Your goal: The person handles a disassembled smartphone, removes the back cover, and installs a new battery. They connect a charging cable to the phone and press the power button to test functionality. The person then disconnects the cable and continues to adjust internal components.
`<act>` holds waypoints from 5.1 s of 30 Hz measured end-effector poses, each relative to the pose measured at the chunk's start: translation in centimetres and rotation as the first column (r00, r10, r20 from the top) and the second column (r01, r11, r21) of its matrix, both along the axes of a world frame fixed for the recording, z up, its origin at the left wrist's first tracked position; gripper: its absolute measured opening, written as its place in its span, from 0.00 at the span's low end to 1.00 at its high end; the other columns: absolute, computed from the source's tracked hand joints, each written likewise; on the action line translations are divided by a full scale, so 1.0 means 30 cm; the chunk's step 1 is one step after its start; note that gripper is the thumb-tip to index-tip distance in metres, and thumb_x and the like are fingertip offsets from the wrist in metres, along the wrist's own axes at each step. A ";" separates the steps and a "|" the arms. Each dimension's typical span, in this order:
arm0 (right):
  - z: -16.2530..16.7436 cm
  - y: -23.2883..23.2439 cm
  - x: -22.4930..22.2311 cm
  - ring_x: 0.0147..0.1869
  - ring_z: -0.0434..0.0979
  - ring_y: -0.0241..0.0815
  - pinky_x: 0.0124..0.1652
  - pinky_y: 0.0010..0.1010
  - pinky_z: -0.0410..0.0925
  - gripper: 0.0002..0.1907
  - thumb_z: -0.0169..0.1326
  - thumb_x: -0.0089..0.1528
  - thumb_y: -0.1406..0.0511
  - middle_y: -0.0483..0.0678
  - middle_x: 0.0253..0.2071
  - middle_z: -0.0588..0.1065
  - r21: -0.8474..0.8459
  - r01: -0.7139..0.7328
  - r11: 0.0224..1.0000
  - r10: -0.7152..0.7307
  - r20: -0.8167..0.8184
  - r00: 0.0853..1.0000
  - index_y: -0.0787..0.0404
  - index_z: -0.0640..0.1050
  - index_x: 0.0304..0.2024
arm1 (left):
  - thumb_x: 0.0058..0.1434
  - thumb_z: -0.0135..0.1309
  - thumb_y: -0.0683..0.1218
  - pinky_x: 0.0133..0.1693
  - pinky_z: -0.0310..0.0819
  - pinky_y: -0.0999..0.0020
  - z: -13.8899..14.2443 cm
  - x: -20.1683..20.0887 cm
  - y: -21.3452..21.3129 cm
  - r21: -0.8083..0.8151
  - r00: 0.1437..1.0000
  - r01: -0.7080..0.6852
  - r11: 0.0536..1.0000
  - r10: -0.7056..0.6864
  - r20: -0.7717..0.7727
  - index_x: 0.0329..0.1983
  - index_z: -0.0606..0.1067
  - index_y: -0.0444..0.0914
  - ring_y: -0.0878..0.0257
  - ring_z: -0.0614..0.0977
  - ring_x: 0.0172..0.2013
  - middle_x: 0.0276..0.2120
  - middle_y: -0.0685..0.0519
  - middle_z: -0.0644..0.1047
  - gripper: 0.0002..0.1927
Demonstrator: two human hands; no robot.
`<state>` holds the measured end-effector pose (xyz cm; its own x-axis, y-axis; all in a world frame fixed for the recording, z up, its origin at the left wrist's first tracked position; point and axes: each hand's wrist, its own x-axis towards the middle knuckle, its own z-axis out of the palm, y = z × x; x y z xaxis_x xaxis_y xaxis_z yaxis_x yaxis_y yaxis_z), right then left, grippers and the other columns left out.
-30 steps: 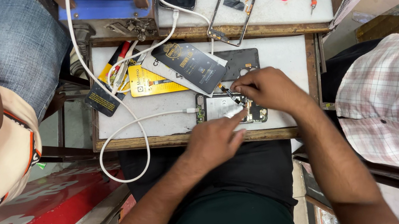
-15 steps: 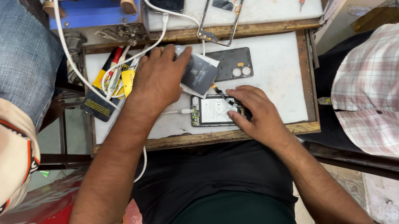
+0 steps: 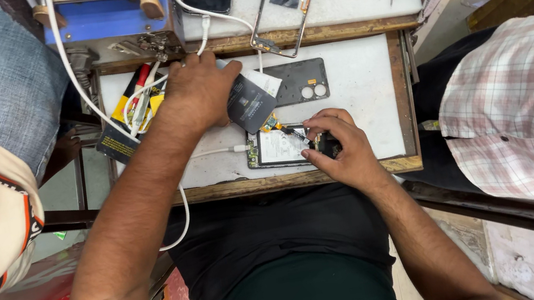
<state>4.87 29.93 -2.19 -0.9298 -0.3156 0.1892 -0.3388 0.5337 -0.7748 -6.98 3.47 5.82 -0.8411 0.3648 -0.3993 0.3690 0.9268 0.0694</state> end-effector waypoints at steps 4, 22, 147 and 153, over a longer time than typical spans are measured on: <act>-0.006 0.002 -0.002 0.60 0.73 0.45 0.57 0.35 0.72 0.20 0.67 0.57 0.69 0.46 0.40 0.76 -0.014 0.033 0.999 -0.033 0.006 0.999 0.57 0.77 0.51 | 0.42 0.76 0.50 0.59 0.66 0.44 -0.004 0.019 -0.021 0.040 1.000 0.008 0.999 -0.007 -0.028 0.66 0.69 0.49 0.46 0.71 0.62 0.58 0.43 0.70 0.46; 0.015 -0.018 0.006 0.57 0.74 0.49 0.55 0.39 0.69 0.15 0.59 0.57 0.75 0.48 0.38 0.75 -0.009 0.156 0.988 -0.155 -0.180 0.971 0.62 0.76 0.47 | 0.40 0.77 0.55 0.60 0.60 0.36 -0.027 0.047 0.002 0.006 0.998 0.027 1.000 -0.027 -0.057 0.66 0.68 0.46 0.46 0.72 0.60 0.55 0.44 0.73 0.49; -0.034 0.031 0.131 0.83 0.54 0.57 0.71 0.60 0.65 0.24 0.39 0.75 0.65 0.62 0.78 0.53 -0.624 0.206 0.754 -0.118 0.179 0.977 0.59 0.55 0.73 | 0.64 0.63 0.45 0.30 0.80 0.67 -0.362 0.465 -0.074 0.689 0.759 0.057 0.723 0.416 -0.500 0.46 0.80 0.35 0.57 0.85 0.31 0.40 0.49 0.82 0.11; -0.018 -0.004 0.141 0.86 0.47 0.60 0.73 0.64 0.62 0.32 0.41 0.75 0.53 0.63 0.80 0.47 -0.594 0.164 0.787 -0.045 0.210 0.977 0.56 0.49 0.76 | 0.64 0.63 0.45 0.30 0.79 0.67 -0.356 0.462 -0.074 0.678 0.760 0.059 0.733 0.407 -0.506 0.46 0.80 0.36 0.58 0.85 0.30 0.40 0.49 0.83 0.10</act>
